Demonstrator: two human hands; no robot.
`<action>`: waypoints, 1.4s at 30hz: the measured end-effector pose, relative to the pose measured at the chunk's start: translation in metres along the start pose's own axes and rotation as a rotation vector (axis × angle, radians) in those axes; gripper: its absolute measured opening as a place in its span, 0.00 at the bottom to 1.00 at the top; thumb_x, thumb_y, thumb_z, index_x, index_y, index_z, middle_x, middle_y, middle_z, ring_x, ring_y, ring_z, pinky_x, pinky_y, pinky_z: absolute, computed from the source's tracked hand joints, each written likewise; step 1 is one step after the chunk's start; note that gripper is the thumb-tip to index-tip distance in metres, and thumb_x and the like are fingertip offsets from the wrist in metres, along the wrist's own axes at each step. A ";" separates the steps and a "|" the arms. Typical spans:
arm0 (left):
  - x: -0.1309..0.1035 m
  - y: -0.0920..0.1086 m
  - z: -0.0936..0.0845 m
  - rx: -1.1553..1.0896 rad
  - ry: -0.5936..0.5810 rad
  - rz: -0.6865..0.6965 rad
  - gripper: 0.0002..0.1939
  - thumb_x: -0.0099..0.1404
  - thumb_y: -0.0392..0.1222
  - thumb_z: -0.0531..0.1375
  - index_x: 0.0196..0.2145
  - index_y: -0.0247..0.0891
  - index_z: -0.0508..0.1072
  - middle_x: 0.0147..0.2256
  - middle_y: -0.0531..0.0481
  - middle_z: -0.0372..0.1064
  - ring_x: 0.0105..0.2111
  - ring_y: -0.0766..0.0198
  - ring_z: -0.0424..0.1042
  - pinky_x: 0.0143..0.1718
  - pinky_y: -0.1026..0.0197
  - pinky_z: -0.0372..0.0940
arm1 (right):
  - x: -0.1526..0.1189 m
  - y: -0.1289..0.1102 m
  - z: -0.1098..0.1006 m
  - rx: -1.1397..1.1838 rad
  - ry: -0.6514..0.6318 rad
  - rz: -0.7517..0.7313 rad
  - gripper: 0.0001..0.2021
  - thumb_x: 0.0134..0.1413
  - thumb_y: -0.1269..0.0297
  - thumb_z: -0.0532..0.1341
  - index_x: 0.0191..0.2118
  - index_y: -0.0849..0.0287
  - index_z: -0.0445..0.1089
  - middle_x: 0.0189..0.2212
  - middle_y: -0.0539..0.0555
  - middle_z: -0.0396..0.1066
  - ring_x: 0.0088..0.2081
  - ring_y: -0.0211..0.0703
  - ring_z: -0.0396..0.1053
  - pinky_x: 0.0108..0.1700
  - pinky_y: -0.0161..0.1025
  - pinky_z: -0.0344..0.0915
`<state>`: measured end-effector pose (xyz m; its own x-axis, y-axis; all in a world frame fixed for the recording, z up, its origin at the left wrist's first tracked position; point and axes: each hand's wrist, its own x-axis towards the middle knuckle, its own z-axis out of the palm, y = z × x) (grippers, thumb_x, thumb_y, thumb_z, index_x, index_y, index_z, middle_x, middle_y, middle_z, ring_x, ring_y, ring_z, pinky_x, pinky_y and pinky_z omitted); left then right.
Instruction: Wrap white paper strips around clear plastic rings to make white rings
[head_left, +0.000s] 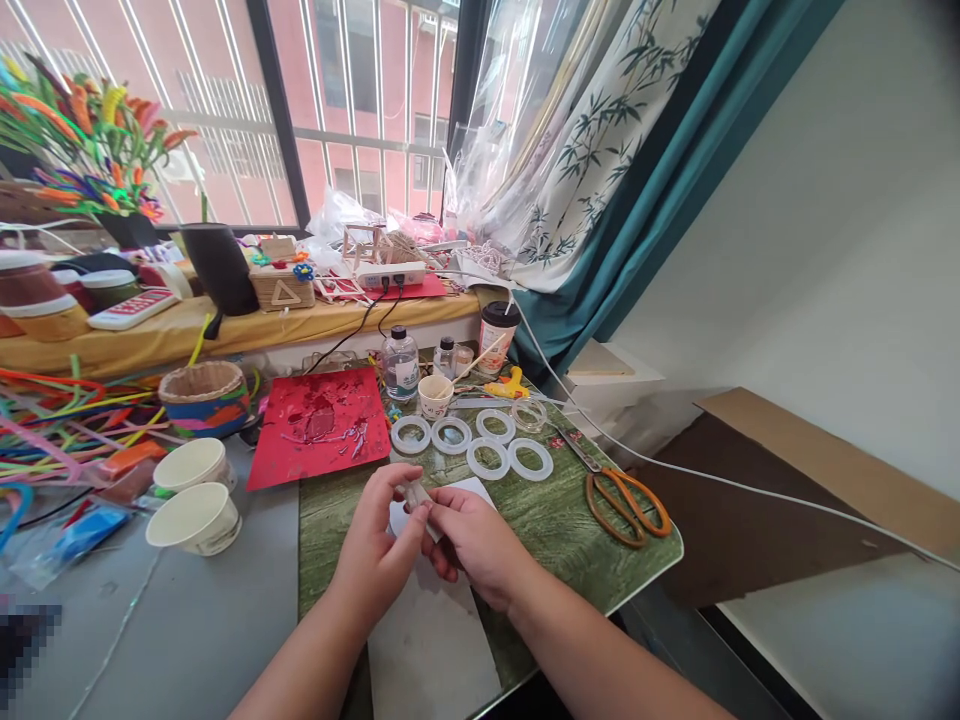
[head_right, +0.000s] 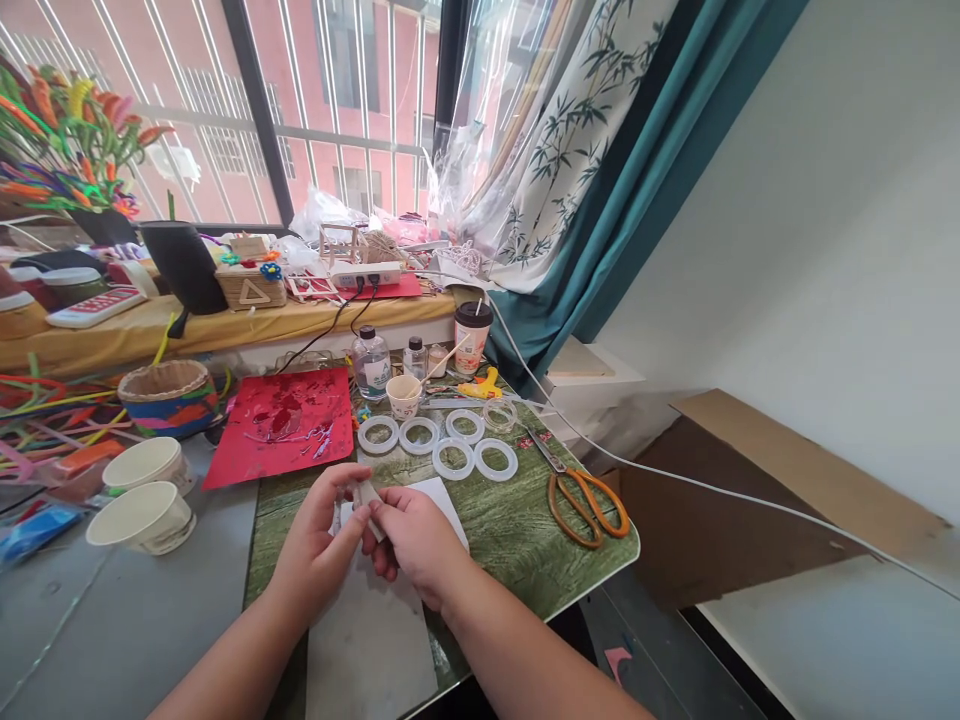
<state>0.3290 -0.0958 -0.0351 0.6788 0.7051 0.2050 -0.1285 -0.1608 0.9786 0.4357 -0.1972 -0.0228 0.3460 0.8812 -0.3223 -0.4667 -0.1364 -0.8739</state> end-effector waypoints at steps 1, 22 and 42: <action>0.000 0.001 0.001 -0.006 0.004 -0.008 0.17 0.59 0.47 0.67 0.47 0.45 0.78 0.46 0.43 0.73 0.47 0.48 0.72 0.53 0.48 0.65 | 0.000 -0.001 0.001 0.022 -0.004 -0.004 0.19 0.53 0.46 0.66 0.33 0.58 0.67 0.19 0.43 0.66 0.14 0.29 0.57 0.15 0.29 0.48; 0.000 0.000 0.009 0.025 0.049 -0.072 0.18 0.72 0.55 0.52 0.37 0.43 0.76 0.36 0.48 0.73 0.40 0.54 0.70 0.45 0.57 0.64 | -0.015 0.016 -0.003 -1.087 -0.049 -0.810 0.14 0.65 0.69 0.51 0.50 0.58 0.70 0.35 0.59 0.74 0.35 0.50 0.70 0.39 0.43 0.65; 0.002 -0.008 0.011 0.041 0.090 -0.180 0.22 0.72 0.58 0.50 0.47 0.42 0.75 0.43 0.46 0.74 0.42 0.56 0.70 0.45 0.56 0.65 | -0.002 0.023 0.014 -0.790 0.215 -0.561 0.15 0.71 0.64 0.47 0.33 0.56 0.65 0.26 0.52 0.69 0.27 0.42 0.66 0.30 0.36 0.62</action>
<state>0.3397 -0.1009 -0.0428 0.6201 0.7839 0.0294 0.0201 -0.0534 0.9984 0.4134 -0.1955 -0.0373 0.5277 0.8202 0.2210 0.4591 -0.0565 -0.8866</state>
